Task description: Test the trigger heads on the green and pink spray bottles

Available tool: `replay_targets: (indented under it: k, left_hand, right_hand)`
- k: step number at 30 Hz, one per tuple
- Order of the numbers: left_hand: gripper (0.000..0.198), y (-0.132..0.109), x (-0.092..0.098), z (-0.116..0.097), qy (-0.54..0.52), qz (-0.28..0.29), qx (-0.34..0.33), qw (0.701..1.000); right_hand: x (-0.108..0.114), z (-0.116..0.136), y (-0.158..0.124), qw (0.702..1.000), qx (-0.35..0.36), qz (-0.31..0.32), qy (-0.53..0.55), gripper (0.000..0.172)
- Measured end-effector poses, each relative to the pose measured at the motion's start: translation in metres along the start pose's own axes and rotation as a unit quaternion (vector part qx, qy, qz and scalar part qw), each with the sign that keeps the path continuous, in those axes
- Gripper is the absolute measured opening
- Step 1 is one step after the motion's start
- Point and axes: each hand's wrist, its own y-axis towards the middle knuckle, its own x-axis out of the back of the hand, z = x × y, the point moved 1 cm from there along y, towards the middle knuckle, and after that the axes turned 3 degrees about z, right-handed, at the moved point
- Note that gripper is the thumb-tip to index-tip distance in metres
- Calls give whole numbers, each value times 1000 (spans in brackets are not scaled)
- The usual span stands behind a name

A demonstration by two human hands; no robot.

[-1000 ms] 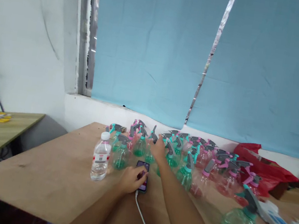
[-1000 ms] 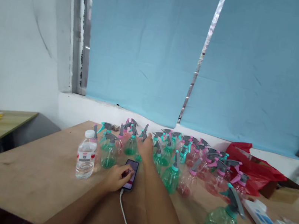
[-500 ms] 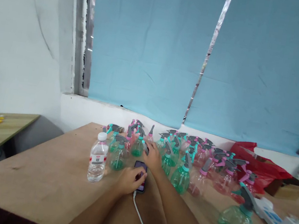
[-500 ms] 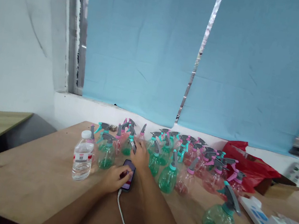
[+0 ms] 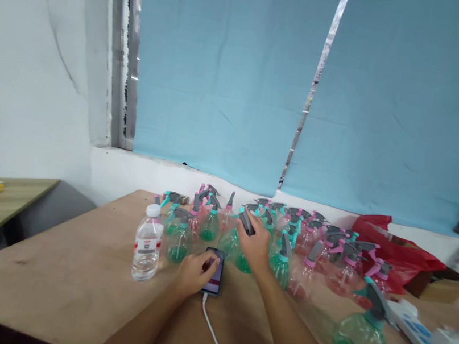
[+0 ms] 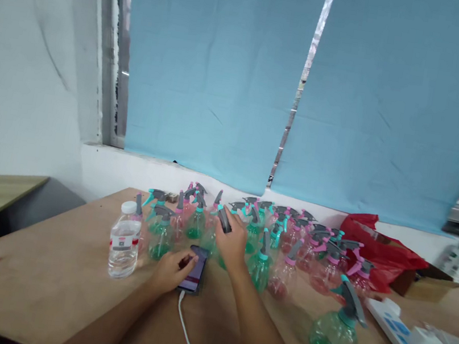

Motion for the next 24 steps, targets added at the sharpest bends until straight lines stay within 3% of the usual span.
replay_targets:
  k: [4,8,13,24]
  left_hand:
    - [31,0,-1,0,6,3,1,1000]
    - [31,0,-1,-3,6,5,2,1000]
    - [31,0,0,-4,3,9,0,1000]
    - [29,0,-1,-3,9,18,0,1000]
  right_hand:
    - [13,-13,-9,999,-21,28,-10,41]
    - [25,-20,-13,994,-94,43,-33,40]
    - [19,-24,-27,989,-112,89,-27,34]
    - [-1,-32,-47,996,-82,13,28,40]
